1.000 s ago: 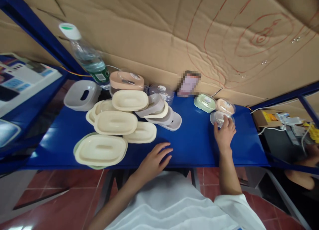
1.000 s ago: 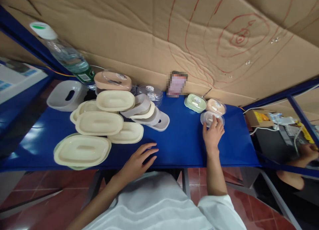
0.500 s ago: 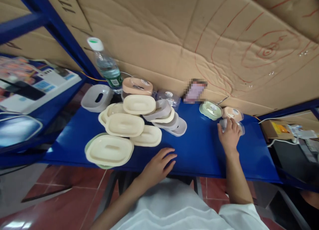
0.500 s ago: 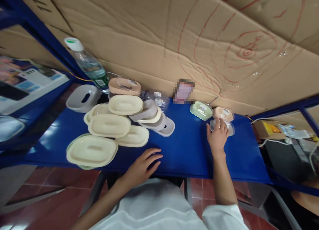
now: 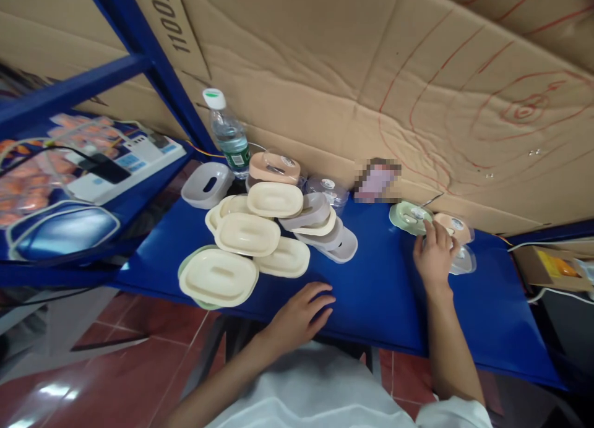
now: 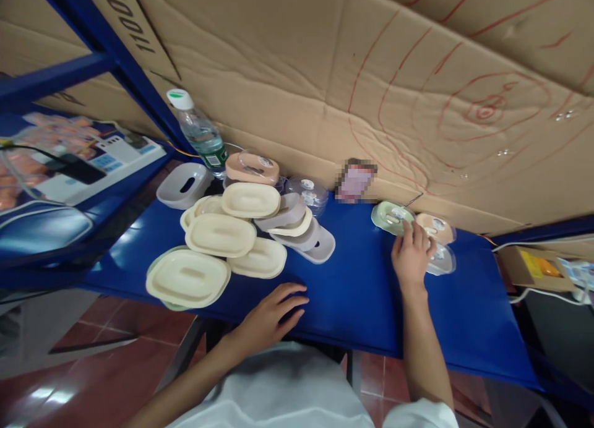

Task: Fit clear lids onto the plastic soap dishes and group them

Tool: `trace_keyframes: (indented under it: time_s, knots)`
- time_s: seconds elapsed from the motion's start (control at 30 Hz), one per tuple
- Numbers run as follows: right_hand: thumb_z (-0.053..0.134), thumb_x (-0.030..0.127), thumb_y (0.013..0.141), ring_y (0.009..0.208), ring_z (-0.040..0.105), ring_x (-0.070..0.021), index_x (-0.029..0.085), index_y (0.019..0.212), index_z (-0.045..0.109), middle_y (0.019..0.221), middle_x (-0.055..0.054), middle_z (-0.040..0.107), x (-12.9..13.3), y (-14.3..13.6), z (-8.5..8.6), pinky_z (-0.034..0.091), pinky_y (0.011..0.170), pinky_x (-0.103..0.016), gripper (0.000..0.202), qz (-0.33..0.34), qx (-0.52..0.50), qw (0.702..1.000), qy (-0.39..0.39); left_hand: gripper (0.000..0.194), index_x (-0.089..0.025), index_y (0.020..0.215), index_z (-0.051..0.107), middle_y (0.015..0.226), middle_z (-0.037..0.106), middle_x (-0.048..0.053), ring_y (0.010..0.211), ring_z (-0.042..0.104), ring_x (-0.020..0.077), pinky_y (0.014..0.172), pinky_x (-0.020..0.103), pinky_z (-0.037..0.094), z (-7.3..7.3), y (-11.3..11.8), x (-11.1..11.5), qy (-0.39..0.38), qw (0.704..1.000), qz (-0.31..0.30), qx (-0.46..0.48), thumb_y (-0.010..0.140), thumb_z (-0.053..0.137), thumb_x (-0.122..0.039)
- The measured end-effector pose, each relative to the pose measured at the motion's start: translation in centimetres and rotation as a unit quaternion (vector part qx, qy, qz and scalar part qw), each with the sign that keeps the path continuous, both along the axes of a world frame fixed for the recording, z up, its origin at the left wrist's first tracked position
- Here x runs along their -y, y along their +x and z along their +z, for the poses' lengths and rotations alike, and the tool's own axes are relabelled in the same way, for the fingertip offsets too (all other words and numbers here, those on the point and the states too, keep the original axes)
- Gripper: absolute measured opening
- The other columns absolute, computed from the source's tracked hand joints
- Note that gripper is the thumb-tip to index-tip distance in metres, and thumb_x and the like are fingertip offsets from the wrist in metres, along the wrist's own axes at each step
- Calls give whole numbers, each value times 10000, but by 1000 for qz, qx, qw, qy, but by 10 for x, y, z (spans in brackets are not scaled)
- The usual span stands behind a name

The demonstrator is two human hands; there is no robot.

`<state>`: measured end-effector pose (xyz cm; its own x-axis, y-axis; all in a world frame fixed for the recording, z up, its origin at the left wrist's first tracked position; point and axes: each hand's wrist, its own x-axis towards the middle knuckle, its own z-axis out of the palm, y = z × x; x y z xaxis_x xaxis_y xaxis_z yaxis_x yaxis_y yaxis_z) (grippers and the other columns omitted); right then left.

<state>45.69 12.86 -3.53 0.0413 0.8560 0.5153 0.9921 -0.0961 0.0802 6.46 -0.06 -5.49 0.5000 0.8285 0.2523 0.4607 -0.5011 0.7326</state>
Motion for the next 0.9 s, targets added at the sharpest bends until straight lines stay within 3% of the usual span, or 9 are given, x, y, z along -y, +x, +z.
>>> trace_keyframes:
  time_s: [0.1, 0.23, 0.3, 0.4, 0.53, 0.63, 0.73, 0.83, 0.9]
  knots:
    - [442, 350, 1090, 1378, 599, -343, 155, 1521, 589, 1510, -191, 648, 1, -11, -4, 315, 1234, -554, 496, 64, -8, 998, -14, 234, -239, 1268, 722, 1365, 711, 96, 1259, 702, 221, 1087, 391, 624, 1, 1, 1, 43, 999, -1, 14, 1064, 608, -219]
    - [451, 418, 1101, 1422, 574, -361, 139, 1571, 534, 1571, -224, 596, 0, -16, -11, 289, 1246, -598, 554, 78, -11, 996, -30, 286, -207, 1269, 704, 1339, 716, 117, 1242, 694, 215, 1060, 377, 621, 12, -14, 13, 169, 984, 14, 53, 1023, 597, -111]
    - [450, 436, 1110, 1455, 556, -370, 139, 1578, 524, 1588, -226, 583, 1, -15, -13, 295, 1244, -619, 559, 78, -13, 996, -27, 332, -202, 1242, 707, 1309, 713, 118, 1244, 684, 225, 1080, 406, 606, 19, -35, 21, 220, 971, 81, 57, 973, 600, -40]
    - [478, 433, 1105, 1462, 554, -386, 141, 1564, 544, 1567, -233, 599, 2, -16, -11, 320, 1227, -636, 548, 91, -20, 996, -7, 380, -221, 1168, 725, 1303, 689, 112, 1247, 681, 245, 1081, 427, 590, 27, -81, 31, 263, 932, 247, 33, 888, 647, 23]
    - [571, 358, 1072, 1379, 624, -364, 169, 1514, 597, 1513, -210, 647, 7, -36, 4, 394, 1178, -571, 482, 170, -18, 984, 52, 472, -228, 1364, 659, 1557, 558, 172, 1463, 553, 345, 1212, 540, 483, 21, -151, 35, 282, 870, 404, -1, 902, 735, -162]
    - [665, 243, 1027, 1244, 710, -305, 217, 1407, 668, 1392, -154, 733, 22, -74, 18, 449, 1119, -498, 381, 286, -17, 955, 80, 646, -220, 1583, 476, 1724, 380, 205, 1614, 379, 377, 1307, 614, 349, 5, -181, 33, 200, 883, 425, -6, 982, 692, -314]
    - [665, 168, 1021, 1182, 736, -252, 250, 1332, 696, 1283, -98, 786, 54, -136, 24, 486, 1078, -441, 324, 427, -55, 902, 16, 661, -231, 1656, 360, 1772, 316, 199, 1664, 303, 351, 1343, 608, 272, -16, -182, 32, 117, 907, 404, -24, 1056, 596, -377]
    - [615, 231, 1074, 1294, 681, -243, 256, 1407, 672, 1436, -99, 732, 96, -209, 20, 475, 1135, -438, 339, 518, -71, 848, -88, 553, -236, 1639, 404, 1773, 335, 185, 1681, 271, 339, 1362, 621, 162, -33, -167, 32, 88, 910, 402, -48, 1111, 454, -392]
    - [606, 320, 1092, 1443, 586, -261, 269, 1508, 612, 1595, -101, 617, 119, -253, 16, 435, 1205, -464, 420, 515, -93, 841, -136, 536, -232, 1617, 446, 1766, 353, 185, 1677, 282, 346, 1358, 623, 126, -41, -157, 31, 105, 906, 406, -52, 1116, 424, -421]
